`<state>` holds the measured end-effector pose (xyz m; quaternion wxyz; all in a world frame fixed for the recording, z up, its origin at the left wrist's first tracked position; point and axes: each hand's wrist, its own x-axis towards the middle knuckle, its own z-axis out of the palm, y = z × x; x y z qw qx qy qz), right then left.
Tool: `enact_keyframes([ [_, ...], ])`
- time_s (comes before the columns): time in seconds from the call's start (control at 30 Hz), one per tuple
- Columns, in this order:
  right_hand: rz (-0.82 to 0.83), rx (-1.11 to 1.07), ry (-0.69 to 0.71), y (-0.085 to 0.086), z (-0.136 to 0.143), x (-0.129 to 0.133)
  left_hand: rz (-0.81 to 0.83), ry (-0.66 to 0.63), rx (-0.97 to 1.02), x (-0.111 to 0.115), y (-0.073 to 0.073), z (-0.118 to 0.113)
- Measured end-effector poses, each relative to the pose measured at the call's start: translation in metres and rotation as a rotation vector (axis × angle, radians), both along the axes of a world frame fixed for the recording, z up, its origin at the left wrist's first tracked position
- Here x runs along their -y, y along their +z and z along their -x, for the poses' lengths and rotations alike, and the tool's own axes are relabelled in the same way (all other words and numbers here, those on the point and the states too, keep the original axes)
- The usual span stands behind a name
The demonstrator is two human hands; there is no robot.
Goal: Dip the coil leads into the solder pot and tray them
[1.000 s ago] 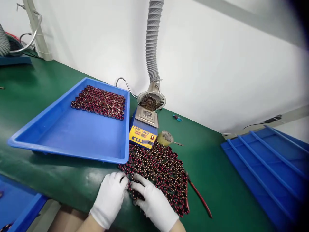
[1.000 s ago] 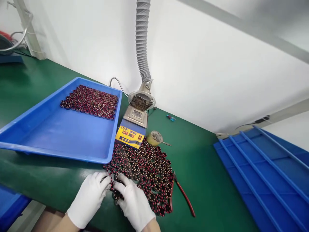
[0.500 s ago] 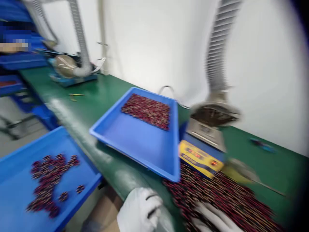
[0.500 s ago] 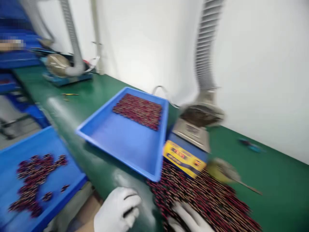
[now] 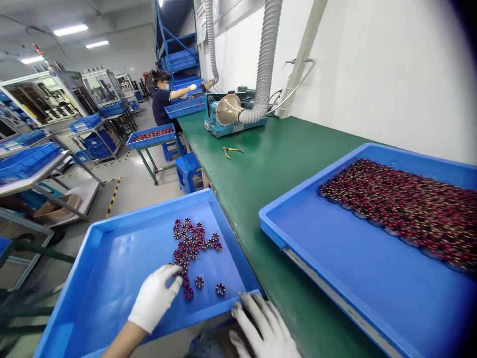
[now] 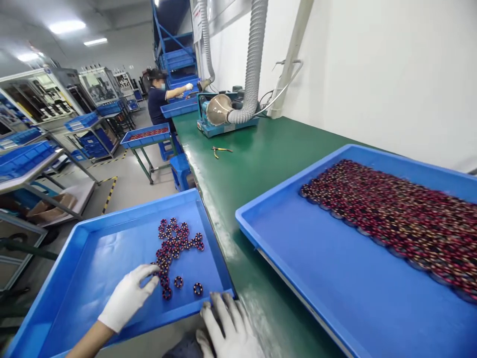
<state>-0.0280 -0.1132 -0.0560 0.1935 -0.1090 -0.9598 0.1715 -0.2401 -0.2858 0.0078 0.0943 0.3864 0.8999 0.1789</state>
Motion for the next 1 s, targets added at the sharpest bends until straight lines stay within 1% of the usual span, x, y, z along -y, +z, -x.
enact_keyframes([
  [0.07, -0.016, 0.101, 0.003, 0.003, 0.023, 0.008, 0.116, 0.076, -0.030, 0.018, -0.005, 0.012],
  [0.13, 0.009, 0.166, 0.006, 0.001, 0.035, 0.012, 0.205, 0.106, -0.054, 0.027, -0.010, 0.016],
  [0.2, 0.015, 0.171, -0.003, -0.005, 0.038, 0.013, 0.259, 0.098, -0.075, 0.031, -0.015, 0.017],
  [0.27, -0.003, 0.112, -0.016, -0.013, 0.037, 0.013, 0.289, 0.038, -0.089, 0.032, -0.017, 0.017],
  [0.33, -0.023, -0.016, -0.040, -0.019, 0.037, 0.014, 0.310, -0.060, -0.094, 0.033, -0.019, 0.018],
  [0.4, -0.022, -0.182, -0.110, -0.021, 0.041, 0.017, 0.327, -0.152, -0.096, 0.035, -0.021, 0.019],
  [0.5, -0.048, -0.348, -0.196, -0.019, 0.049, 0.021, 0.340, -0.231, -0.108, 0.040, -0.026, 0.023],
  [0.63, -0.141, -0.364, -0.168, -0.013, 0.052, 0.019, 0.338, -0.267, -0.136, 0.047, -0.034, 0.026],
  [0.77, -0.122, -0.338, -0.166, -0.013, 0.048, 0.017, 0.330, -0.236, -0.160, 0.050, -0.038, 0.029],
  [0.9, -0.138, -0.242, -0.108, -0.015, 0.045, 0.016, 0.329, -0.228, -0.157, 0.048, -0.041, 0.030],
  [1.0, -0.096, -0.275, -0.155, -0.016, 0.044, 0.016, 0.339, -0.230, -0.149, 0.043, -0.042, 0.029],
])
